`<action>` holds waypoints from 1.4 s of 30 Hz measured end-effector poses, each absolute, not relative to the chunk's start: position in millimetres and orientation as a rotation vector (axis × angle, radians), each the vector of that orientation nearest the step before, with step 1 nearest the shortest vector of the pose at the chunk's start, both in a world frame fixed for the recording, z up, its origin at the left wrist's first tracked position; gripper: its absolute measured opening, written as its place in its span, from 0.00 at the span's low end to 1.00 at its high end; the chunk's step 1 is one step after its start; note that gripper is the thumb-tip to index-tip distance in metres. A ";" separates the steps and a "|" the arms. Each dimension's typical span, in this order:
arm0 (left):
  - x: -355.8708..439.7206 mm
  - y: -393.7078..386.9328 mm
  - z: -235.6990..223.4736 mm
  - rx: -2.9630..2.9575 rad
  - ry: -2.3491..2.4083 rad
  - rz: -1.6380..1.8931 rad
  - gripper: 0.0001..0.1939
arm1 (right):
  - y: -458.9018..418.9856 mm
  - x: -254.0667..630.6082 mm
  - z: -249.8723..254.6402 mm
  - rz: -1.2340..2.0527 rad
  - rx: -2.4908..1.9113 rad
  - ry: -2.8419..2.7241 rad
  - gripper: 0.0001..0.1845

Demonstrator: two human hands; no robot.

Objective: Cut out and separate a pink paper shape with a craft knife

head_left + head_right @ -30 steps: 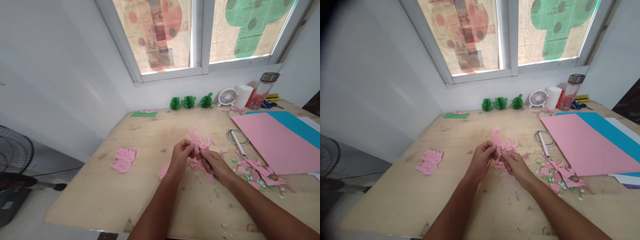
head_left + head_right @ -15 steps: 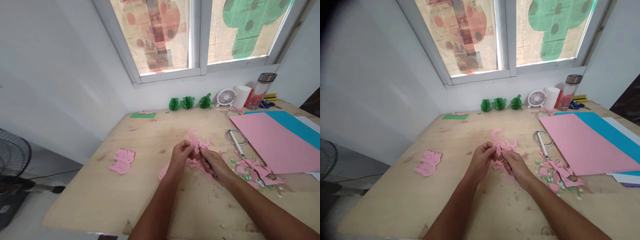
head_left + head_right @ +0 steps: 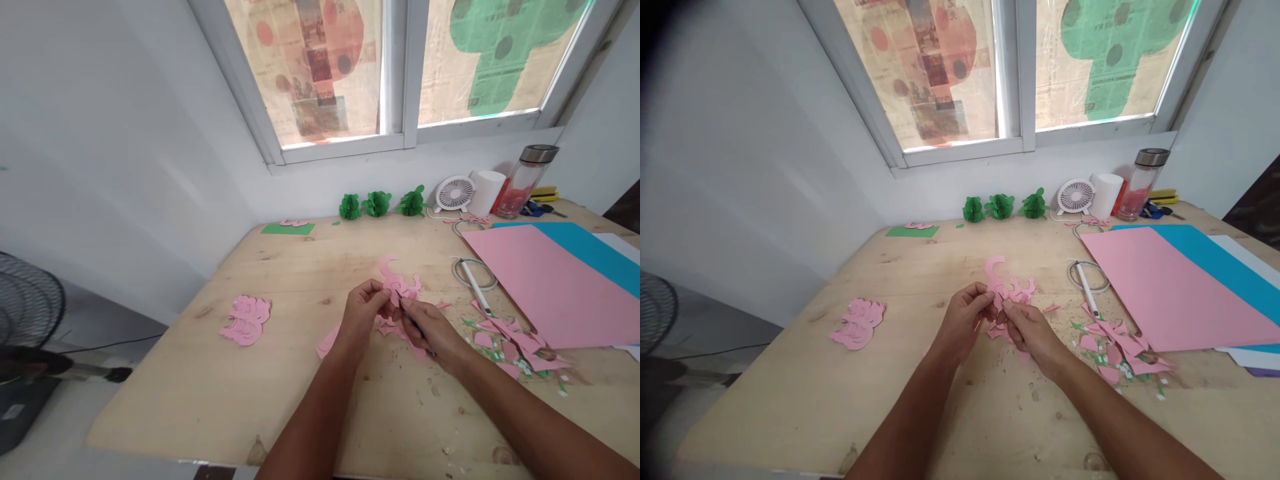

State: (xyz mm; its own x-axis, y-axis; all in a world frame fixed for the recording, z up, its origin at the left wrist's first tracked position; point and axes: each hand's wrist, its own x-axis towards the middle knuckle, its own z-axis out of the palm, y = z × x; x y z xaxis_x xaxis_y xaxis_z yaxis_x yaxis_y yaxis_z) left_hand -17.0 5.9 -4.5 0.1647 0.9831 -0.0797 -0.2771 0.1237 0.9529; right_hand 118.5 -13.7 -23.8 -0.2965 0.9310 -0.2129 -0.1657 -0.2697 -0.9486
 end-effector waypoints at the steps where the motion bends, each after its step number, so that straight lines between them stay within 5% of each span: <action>1: -17.1 6.1 -4.5 0.987 0.938 1.146 0.11 | -13.9 118.4 -23.4 1.690 -1.083 -1.124 0.22; 42: -20.5 8.1 -7.4 1.011 0.931 1.151 0.10 | -13.5 118.2 -21.8 1.665 -1.075 -1.187 0.21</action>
State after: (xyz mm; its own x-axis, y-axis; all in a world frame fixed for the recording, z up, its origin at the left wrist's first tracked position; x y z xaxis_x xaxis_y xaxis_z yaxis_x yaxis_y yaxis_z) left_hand -20.5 8.1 -7.4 0.1679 0.9837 -0.0645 -0.2694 0.1087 0.9569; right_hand 118.2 -13.5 -21.8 -0.3115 0.9326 -0.1823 -0.1321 -0.2324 -0.9636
